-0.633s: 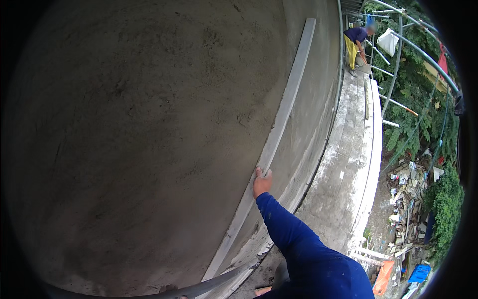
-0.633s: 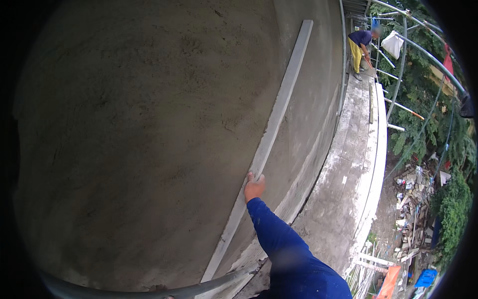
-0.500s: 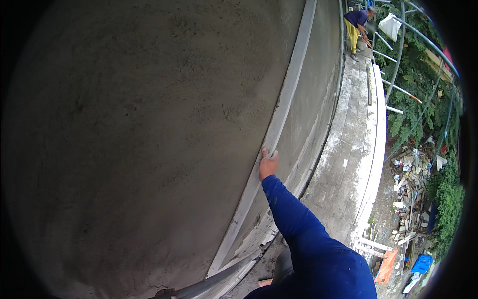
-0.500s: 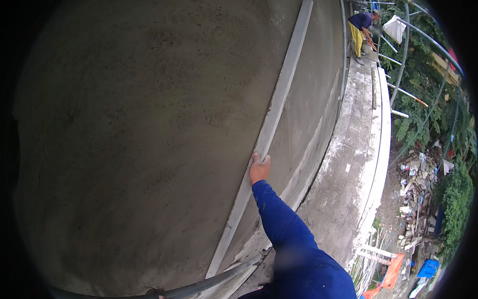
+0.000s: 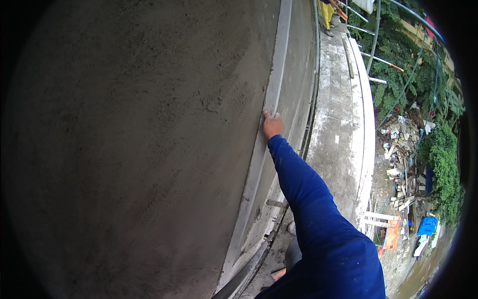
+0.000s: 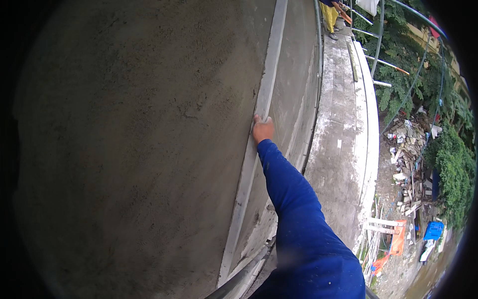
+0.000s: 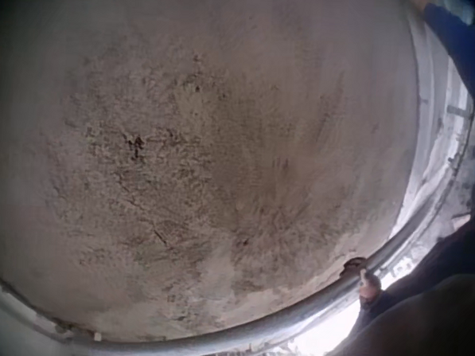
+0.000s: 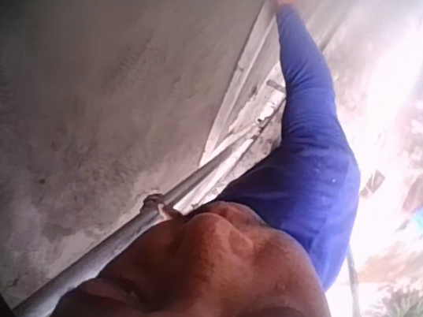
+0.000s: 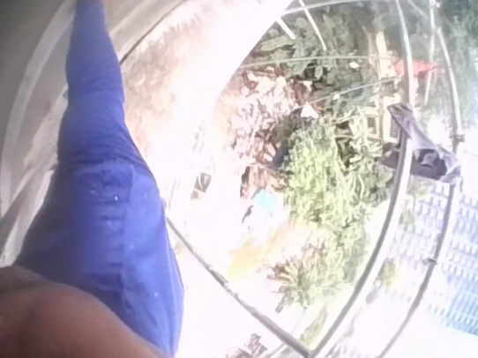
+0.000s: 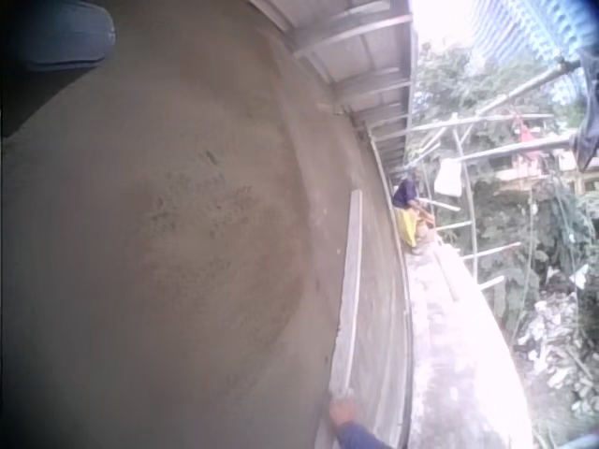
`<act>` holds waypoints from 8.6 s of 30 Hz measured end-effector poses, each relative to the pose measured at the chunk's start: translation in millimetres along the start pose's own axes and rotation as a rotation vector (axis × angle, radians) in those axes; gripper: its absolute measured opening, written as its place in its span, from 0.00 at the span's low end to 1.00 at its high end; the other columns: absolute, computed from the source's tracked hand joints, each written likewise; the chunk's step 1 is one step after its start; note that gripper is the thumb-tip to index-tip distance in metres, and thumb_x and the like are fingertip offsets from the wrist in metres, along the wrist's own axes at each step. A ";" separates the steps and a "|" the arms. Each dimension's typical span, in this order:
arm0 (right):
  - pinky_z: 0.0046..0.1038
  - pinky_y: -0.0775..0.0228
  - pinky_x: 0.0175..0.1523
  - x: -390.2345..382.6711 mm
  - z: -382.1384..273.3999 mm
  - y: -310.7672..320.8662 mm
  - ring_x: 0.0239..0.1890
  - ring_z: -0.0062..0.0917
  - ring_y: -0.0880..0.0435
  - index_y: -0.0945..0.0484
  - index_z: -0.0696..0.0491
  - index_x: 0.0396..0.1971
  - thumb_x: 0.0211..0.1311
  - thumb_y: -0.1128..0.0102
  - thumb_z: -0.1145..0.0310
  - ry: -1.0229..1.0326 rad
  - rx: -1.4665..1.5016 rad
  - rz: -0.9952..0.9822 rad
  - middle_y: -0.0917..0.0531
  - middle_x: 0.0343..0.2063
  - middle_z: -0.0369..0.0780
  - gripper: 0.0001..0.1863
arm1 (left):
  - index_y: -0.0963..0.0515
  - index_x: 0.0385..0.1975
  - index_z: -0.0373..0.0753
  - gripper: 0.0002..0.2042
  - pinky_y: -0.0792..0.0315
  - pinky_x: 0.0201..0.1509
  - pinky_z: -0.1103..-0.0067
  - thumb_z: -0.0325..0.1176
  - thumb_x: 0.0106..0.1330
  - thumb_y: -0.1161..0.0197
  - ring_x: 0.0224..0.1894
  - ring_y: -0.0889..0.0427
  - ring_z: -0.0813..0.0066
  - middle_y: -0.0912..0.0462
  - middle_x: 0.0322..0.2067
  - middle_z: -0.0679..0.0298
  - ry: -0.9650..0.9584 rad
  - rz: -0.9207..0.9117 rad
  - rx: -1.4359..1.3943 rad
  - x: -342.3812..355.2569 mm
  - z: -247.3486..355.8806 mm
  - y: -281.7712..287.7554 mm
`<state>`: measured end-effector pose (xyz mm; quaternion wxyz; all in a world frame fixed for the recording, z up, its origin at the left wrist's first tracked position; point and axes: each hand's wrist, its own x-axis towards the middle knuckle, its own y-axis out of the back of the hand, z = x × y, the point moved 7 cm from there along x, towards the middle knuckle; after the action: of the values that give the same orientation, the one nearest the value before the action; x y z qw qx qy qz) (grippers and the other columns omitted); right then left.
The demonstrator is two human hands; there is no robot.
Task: The person uses a long straight edge to smooth and level wet cement on a curved wall surface. They repeatedly drag the tool across the plaster to remove excess material and create a uniform finish, working along the curve of the wall.
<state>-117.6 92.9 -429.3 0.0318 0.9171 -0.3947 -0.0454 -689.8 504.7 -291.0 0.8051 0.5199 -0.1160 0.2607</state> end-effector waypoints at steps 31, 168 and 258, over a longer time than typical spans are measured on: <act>0.40 0.27 0.49 39.2 -27.8 -15.2 0.43 0.51 0.15 0.21 0.63 0.44 0.63 0.32 0.57 0.010 0.121 -0.085 0.15 0.38 0.56 0.22 | 0.29 0.46 0.39 0.22 0.29 0.49 0.63 0.44 0.60 0.30 0.40 0.26 0.61 0.26 0.38 0.58 -0.046 -0.038 -0.018 30.7 -8.6 14.4; 0.47 0.28 0.50 -277.8 -77.2 38.3 0.46 0.56 0.19 0.29 0.62 0.53 0.53 0.31 0.73 0.454 0.065 -0.120 0.17 0.40 0.57 0.27 | 0.26 0.39 0.38 0.16 0.29 0.49 0.66 0.36 0.58 0.28 0.42 0.25 0.59 0.24 0.37 0.59 -0.173 -0.244 -0.290 -9.0 -43.1 43.7; 0.38 0.26 0.52 -376.2 -115.0 38.8 0.47 0.48 0.15 0.25 0.60 0.50 0.56 0.34 0.73 0.442 0.268 -0.167 0.14 0.40 0.53 0.21 | 0.25 0.39 0.34 0.17 0.29 0.48 0.69 0.28 0.51 0.27 0.40 0.22 0.61 0.23 0.38 0.56 -0.080 -0.259 -0.635 4.2 -25.3 71.5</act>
<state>-390.6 342.3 -289.4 -0.0085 0.9302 -0.3035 0.2063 -727.1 551.8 -244.4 0.9480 0.2637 -0.1560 0.0865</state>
